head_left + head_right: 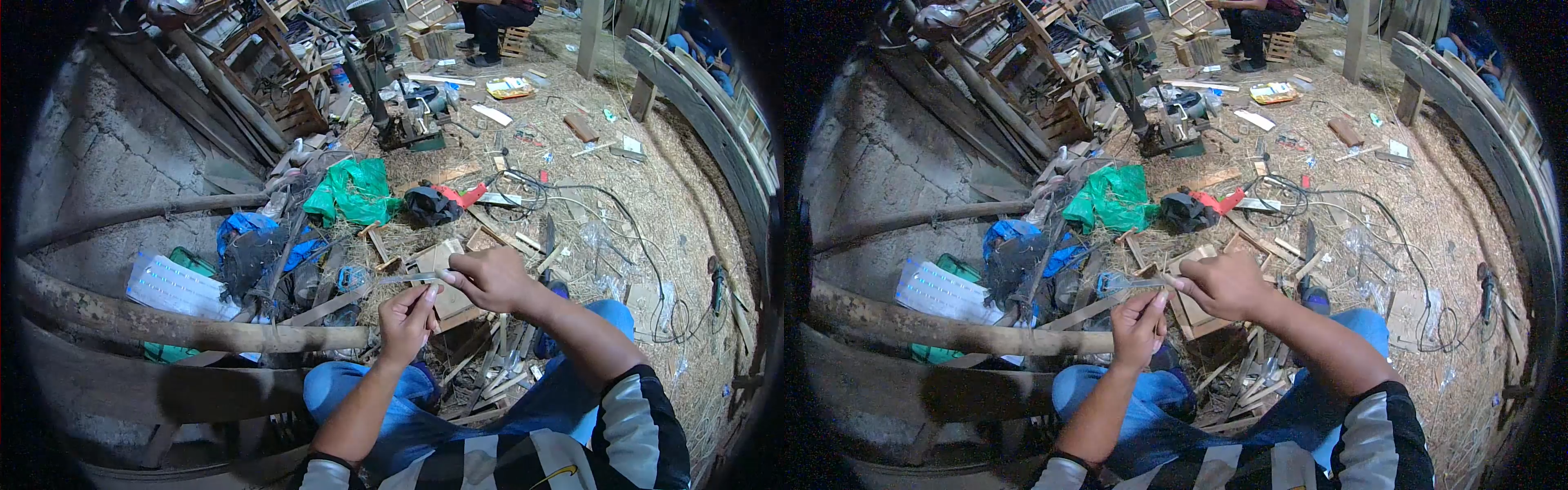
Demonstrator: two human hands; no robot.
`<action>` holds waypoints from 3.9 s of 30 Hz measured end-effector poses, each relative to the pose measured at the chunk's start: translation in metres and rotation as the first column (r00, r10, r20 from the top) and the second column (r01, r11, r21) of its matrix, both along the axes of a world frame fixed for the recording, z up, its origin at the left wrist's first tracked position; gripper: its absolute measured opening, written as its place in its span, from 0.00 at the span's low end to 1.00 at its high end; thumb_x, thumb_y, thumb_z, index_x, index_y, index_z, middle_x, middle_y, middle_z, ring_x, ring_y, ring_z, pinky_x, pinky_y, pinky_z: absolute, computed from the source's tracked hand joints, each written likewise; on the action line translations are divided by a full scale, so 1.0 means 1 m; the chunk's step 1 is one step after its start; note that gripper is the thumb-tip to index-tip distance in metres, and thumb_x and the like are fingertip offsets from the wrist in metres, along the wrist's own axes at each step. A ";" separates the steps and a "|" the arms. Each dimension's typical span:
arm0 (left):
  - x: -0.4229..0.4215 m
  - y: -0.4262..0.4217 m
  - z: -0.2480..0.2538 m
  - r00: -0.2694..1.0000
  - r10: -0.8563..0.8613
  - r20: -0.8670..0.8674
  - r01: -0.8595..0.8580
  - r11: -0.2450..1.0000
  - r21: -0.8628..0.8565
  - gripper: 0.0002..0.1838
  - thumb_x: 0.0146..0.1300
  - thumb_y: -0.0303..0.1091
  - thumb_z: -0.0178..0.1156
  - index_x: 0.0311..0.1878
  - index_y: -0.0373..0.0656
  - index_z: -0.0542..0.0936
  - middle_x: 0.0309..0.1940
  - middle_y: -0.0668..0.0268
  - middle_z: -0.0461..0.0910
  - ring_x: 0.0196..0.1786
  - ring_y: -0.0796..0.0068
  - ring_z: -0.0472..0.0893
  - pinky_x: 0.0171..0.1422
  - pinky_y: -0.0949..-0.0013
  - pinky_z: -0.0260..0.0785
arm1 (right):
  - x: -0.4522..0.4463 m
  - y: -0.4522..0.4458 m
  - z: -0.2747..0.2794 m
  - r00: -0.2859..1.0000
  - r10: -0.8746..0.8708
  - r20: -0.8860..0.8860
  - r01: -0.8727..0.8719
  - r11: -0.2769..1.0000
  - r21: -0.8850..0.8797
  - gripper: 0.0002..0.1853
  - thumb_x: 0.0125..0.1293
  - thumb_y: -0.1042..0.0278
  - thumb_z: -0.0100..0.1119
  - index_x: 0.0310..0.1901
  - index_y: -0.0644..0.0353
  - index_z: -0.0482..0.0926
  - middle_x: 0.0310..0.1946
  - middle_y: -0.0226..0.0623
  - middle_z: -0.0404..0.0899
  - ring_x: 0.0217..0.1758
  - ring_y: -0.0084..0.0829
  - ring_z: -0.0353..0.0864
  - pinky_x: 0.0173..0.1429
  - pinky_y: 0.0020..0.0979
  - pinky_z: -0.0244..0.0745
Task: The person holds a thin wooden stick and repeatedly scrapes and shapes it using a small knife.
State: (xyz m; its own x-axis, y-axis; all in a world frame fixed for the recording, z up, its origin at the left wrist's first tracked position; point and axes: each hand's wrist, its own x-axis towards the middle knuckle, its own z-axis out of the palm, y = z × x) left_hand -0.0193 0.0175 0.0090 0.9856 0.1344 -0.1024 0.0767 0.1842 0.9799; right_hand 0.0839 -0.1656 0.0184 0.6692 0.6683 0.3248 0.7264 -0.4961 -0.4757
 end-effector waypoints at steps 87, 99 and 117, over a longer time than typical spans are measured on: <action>0.003 0.011 0.001 0.989 -0.056 -0.136 0.048 0.997 -0.058 0.14 0.76 0.38 0.55 0.47 0.36 0.83 0.20 0.70 0.76 0.16 0.84 0.70 0.19 0.80 0.61 | 0.026 -0.007 -0.002 0.978 -0.200 -0.051 0.198 0.979 -0.036 0.19 0.74 0.44 0.47 0.39 0.52 0.75 0.25 0.46 0.80 0.29 0.53 0.81 0.32 0.51 0.73; 0.005 0.008 0.001 0.992 -0.055 -0.109 0.059 0.998 0.036 0.15 0.76 0.38 0.54 0.47 0.35 0.82 0.19 0.70 0.75 0.15 0.84 0.68 0.18 0.80 0.59 | 0.004 0.006 -0.010 1.000 0.012 0.012 -0.010 0.995 -0.099 0.17 0.74 0.46 0.47 0.37 0.51 0.74 0.23 0.40 0.81 0.27 0.49 0.81 0.27 0.52 0.70; 0.004 0.015 0.001 0.977 -0.084 -0.194 0.050 0.983 -0.174 0.15 0.78 0.39 0.50 0.47 0.36 0.80 0.18 0.71 0.73 0.14 0.84 0.67 0.19 0.79 0.60 | 0.000 0.010 -0.020 0.999 -0.043 -0.018 0.044 0.999 0.006 0.17 0.75 0.47 0.47 0.40 0.51 0.75 0.26 0.43 0.81 0.29 0.53 0.81 0.32 0.52 0.73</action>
State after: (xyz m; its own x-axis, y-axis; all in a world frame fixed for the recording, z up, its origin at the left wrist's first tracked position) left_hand -0.0156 0.0325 0.0097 0.9490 0.0328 -0.3134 0.2855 0.3317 0.8992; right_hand 0.0843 -0.1560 -0.0014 0.7033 0.6362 0.3171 0.6955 -0.5237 -0.4920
